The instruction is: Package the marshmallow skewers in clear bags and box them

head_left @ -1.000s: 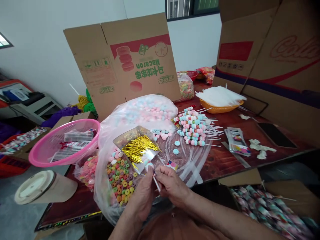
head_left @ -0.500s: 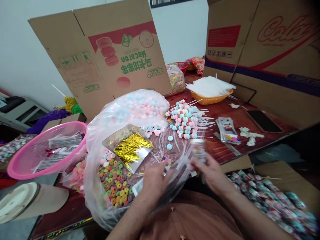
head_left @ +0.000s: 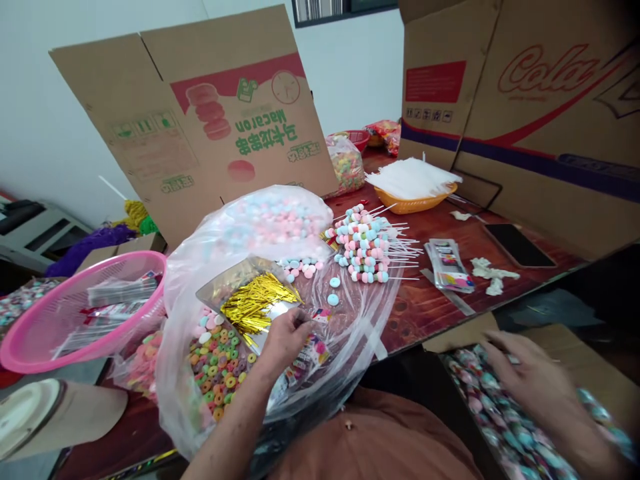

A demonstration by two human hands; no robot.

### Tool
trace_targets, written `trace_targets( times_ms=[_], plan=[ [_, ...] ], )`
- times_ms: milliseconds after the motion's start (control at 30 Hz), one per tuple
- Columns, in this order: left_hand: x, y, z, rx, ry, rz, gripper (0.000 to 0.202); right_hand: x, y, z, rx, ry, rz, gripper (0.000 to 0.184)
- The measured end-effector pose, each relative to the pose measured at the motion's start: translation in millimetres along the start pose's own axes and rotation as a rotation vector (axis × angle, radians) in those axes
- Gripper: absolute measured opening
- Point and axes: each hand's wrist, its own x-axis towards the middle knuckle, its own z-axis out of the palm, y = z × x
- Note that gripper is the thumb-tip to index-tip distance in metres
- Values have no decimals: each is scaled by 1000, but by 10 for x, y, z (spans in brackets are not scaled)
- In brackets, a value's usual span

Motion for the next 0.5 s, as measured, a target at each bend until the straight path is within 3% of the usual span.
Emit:
trace_targets(
  times_ms=[67, 133, 200, 233, 300, 367, 500],
  plan=[
    [-67, 124, -135, -43, -90, 63, 14, 195, -486, 404, 209, -94, -152, 28],
    [-166, 230, -234, -83, -193, 122, 17, 283, -1038, 744, 448, -292, -297, 28],
    [-270, 282, -283, -133, -198, 155, 17, 287, -1482, 1001, 609, -564, -299, 8],
    [-316, 282, -289, -148, -153, 158, 16, 276, -1626, 1101, 629, -589, -275, 11],
    [-381, 238, -270, -146, -19, 124, 18, 255, -1752, 1254, 646, -598, -212, 17],
    [-401, 158, -219, -144, 70, 54, 17, 255, -1720, 1357, 660, -590, -177, 18],
    [-329, 5, -113, -244, 48, -37, 17, 307, -1554, 1440, 691, -658, -135, 25]
  ],
)
